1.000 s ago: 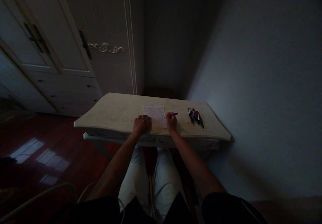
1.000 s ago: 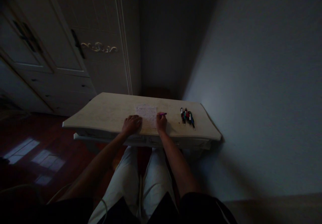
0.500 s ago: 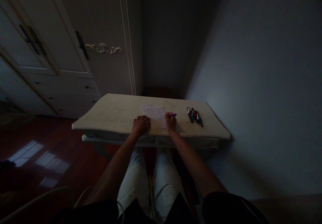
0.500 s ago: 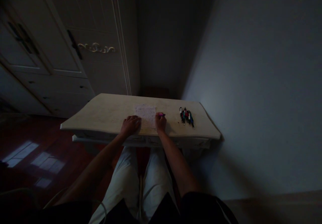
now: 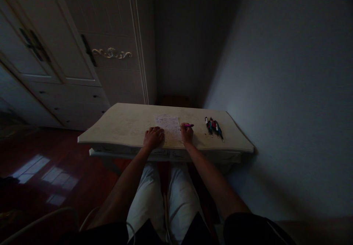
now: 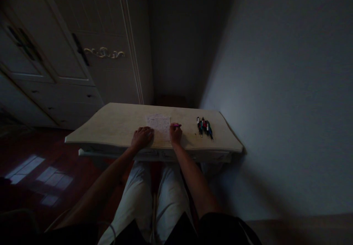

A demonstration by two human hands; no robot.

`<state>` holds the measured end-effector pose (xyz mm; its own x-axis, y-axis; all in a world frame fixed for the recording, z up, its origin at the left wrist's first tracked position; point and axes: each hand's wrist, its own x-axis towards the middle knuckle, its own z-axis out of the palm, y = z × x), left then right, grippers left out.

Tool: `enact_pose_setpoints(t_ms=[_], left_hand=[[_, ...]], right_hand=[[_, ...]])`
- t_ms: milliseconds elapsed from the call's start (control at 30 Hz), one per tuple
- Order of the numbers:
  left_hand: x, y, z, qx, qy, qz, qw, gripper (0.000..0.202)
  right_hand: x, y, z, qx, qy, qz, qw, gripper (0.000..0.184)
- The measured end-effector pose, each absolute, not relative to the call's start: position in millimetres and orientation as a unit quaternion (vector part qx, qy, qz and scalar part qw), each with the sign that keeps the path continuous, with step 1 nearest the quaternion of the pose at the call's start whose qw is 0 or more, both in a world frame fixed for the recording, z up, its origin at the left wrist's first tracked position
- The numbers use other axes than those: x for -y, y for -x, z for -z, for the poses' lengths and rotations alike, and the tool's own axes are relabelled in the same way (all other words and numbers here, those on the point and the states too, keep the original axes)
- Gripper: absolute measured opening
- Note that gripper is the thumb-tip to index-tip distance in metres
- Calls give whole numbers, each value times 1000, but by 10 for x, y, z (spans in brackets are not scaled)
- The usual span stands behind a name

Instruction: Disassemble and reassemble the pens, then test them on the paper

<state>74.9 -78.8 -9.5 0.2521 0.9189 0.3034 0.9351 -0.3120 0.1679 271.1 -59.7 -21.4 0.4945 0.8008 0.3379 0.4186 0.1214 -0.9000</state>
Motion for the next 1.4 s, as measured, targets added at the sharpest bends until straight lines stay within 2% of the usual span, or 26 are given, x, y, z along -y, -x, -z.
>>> enact_pose_setpoints(t_ms=[967,1100,1233,1400], left_hand=[[795,-731,75,585,791,180,7,35],[814,-735,37,585,790,185,3,35],[829,-731,-14,581,794,177,-13,38],[834,-722,-33,572,802,169,-18,44]], right_hand=[[582,-2710,237,485,635,-165,578,34],[623,-2699,188,482,625,-194,582,34],[642,-2682,158,474,611,-226,593,36],[604,-2701,196,484,616,-205,587,29]])
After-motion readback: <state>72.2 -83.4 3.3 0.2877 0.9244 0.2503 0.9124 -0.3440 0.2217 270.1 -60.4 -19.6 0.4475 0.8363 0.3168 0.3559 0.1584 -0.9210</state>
